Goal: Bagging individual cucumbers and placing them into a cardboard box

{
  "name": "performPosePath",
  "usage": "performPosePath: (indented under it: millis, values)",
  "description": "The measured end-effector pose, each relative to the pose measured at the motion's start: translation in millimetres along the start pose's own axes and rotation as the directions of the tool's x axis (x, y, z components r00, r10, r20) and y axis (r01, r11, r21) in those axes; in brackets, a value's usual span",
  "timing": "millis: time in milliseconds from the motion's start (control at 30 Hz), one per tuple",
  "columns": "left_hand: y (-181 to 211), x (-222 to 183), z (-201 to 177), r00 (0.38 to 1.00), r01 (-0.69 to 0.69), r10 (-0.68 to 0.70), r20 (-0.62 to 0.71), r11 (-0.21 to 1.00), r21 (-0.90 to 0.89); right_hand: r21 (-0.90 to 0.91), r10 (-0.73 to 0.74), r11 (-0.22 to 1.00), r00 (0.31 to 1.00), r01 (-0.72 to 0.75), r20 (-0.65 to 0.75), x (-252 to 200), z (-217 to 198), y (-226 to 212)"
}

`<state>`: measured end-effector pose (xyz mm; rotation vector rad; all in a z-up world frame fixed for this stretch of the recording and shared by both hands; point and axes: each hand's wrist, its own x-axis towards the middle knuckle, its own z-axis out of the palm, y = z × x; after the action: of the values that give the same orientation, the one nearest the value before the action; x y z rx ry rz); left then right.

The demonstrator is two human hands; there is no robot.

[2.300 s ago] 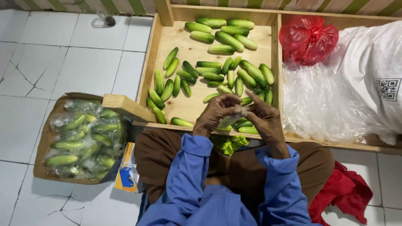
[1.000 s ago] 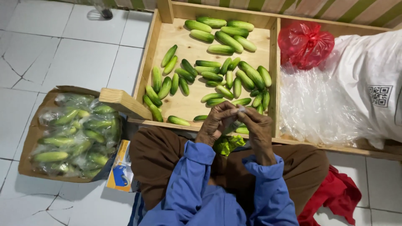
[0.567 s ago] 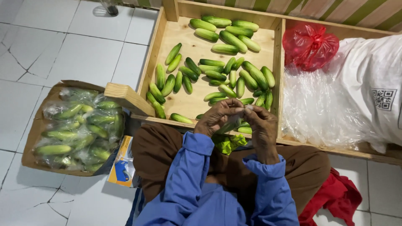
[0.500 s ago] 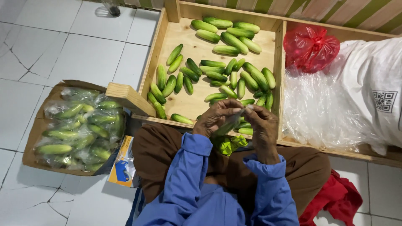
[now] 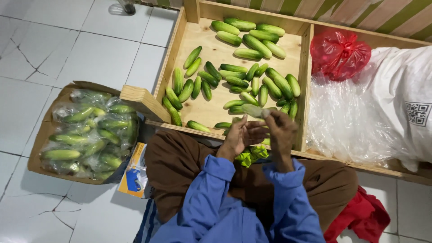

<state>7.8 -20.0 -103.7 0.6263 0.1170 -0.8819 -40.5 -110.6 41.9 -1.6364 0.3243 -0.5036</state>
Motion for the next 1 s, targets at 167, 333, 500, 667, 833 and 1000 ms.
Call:
performPosePath:
  millis: [167, 333, 500, 667, 833, 1000]
  values:
    - [-12, -3, -2, 0.998, 0.062, -0.066, -0.015, 0.980, -0.188, -0.052, 0.020, 0.998, 1.000, -0.019, 0.001, -42, -23, 83]
    - [-70, -3, -49, 0.974, 0.024, -0.109, -0.197, 0.919, -0.394, 0.004, 0.110, 0.994, 0.994, -0.110, -0.013, -85, -28, 102]
    - [-97, -7, -72, 0.920, -0.046, -0.142, -0.365, 0.886, -0.461, 0.052, 0.128, 0.990, 0.992, -0.129, 0.024, -92, -31, 104]
    - [-103, -13, -103, 0.867, -0.066, -0.191, -0.461, 0.872, -0.485, -0.011, 0.116, 0.993, 0.991, -0.116, 0.066, -105, -28, 115]
    - [-115, -8, -134, 0.855, -0.043, -0.198, -0.479, 0.893, -0.447, 0.014, 0.109, 0.994, 0.990, -0.111, 0.091, -116, -18, 121]
    - [-92, -44, -84, 0.879, 0.009, -0.204, -0.431, 0.911, -0.413, 0.039, 0.110, 0.993, 0.989, -0.115, 0.103, -114, -20, 123]
